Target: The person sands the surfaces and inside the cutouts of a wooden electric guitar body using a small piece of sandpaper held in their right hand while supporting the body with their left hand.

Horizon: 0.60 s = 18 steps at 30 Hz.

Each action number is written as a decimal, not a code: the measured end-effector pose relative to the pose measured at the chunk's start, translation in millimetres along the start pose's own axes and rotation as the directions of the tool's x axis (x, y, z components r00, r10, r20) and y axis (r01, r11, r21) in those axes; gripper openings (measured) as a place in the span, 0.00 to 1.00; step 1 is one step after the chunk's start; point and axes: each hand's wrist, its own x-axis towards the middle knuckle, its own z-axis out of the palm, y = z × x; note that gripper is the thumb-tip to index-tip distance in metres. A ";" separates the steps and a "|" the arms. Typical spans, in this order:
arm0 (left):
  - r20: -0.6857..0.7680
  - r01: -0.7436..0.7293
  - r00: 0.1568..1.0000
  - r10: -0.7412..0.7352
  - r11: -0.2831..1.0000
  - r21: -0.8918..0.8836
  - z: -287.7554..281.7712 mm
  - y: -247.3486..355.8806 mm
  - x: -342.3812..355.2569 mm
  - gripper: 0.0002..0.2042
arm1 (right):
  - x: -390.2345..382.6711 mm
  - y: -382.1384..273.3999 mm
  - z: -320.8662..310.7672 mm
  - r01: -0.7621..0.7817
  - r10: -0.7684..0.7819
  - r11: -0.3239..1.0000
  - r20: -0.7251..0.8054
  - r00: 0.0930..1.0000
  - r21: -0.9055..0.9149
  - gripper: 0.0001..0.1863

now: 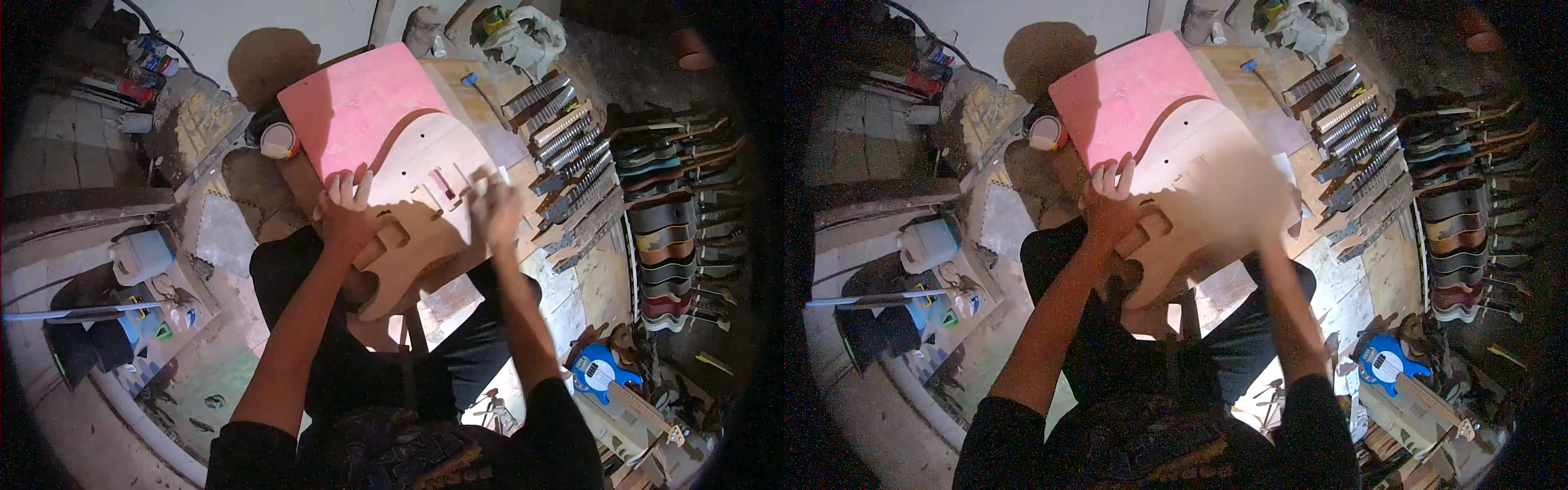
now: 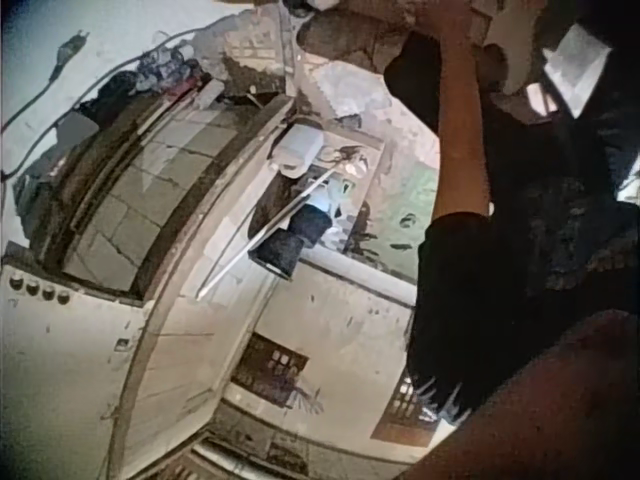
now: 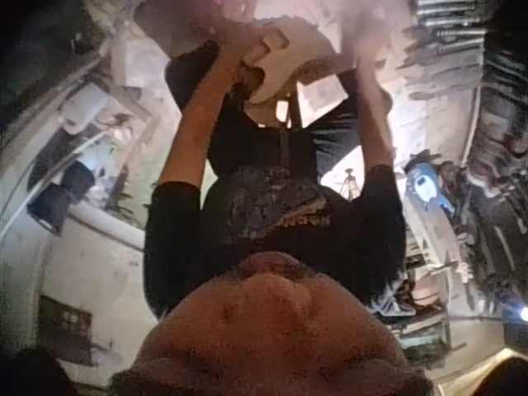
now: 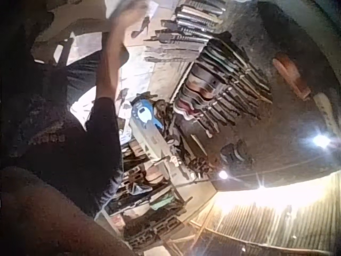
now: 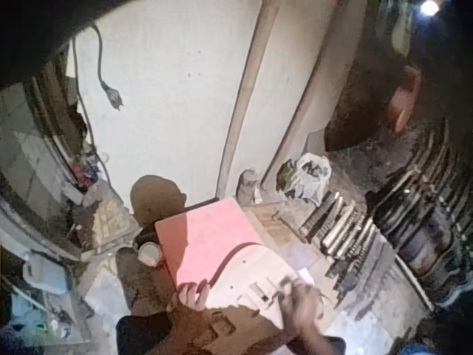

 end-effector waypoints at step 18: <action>-0.041 0.008 0.999 -0.009 1.000 -0.022 -1.2 -10.5 -7.9 0.47 | -141.5 -78.6 65.5 0.175 -0.088 0.962 0.370 0.925 -0.209 0.22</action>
